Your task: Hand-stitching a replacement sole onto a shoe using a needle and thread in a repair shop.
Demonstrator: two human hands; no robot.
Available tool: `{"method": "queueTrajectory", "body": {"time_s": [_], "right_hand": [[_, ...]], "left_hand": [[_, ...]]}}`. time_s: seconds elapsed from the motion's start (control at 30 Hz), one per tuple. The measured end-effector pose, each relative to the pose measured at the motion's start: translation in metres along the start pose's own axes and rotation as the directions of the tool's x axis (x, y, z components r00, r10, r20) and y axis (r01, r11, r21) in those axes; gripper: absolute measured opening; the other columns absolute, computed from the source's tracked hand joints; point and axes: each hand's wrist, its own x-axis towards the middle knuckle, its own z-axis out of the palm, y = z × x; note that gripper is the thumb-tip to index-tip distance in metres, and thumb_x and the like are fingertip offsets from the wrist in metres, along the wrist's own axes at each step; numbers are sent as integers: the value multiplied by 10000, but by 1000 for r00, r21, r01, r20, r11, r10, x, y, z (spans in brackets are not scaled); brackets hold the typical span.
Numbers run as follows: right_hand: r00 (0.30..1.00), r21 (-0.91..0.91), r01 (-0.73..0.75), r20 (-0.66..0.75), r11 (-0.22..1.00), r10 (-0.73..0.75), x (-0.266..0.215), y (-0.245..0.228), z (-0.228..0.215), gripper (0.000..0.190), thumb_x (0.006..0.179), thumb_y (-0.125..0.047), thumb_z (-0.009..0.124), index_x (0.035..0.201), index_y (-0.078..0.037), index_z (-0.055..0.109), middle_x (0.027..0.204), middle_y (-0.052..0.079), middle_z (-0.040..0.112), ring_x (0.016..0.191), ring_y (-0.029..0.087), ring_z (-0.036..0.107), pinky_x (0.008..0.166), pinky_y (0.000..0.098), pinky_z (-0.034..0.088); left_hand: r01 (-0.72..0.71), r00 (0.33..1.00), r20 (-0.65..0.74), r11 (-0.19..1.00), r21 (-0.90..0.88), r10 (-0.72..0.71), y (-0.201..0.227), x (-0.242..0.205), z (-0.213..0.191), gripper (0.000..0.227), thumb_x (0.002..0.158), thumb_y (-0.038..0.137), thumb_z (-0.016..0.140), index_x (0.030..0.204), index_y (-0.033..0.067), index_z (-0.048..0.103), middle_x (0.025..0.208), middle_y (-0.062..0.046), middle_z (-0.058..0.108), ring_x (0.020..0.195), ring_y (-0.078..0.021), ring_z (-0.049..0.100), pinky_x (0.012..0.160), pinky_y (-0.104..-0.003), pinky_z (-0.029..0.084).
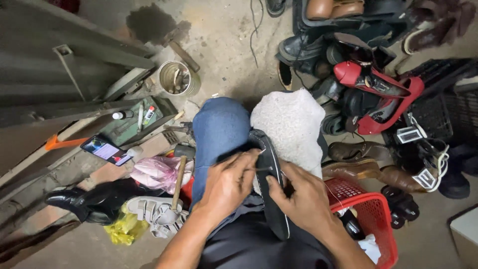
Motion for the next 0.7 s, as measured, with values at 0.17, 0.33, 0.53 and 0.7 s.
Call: {"method": "queueTrajectory", "body": {"time_s": [0.17,0.33,0.53,0.7], "right_hand": [[998,47,-66,-15,997,67,0,4,-3,400,796,-124,712,1178,-9,677,880,97,761,550,197,629,514,313,502],[996,61,-84,-16,995,85,1,1,-3,391,790,-105,712,1171,-23,690,784,64,739,469,159,572,445,301,462],[993,78,-116,4,990,116,1,-1,-4,386,801,-113,707,1176,-25,698,782,54,737,433,136,521,410,286,424],[997,66,-72,-21,995,73,1,1,-3,375,794,-102,715,1156,-5,697,774,59,721,430,143,511,406,292,410]], "left_hand": [[22,998,59,994,103,-28,14,0,-25,330,902,40,657,1228,-9,635,1234,-163,603,1013,-311,666,826,-387,552],[7,993,120,1000,-4,-7,20,-6,-33,283,912,40,673,1189,-19,692,1049,-99,722,670,-240,697,581,-362,545],[29,993,117,999,-16,-27,16,-11,-28,394,854,-24,675,1246,9,696,930,-64,644,603,-190,596,525,-337,491],[37,990,137,999,12,-38,15,-12,-30,407,854,-6,675,1258,40,701,915,-49,636,580,-198,596,512,-348,482]]}}
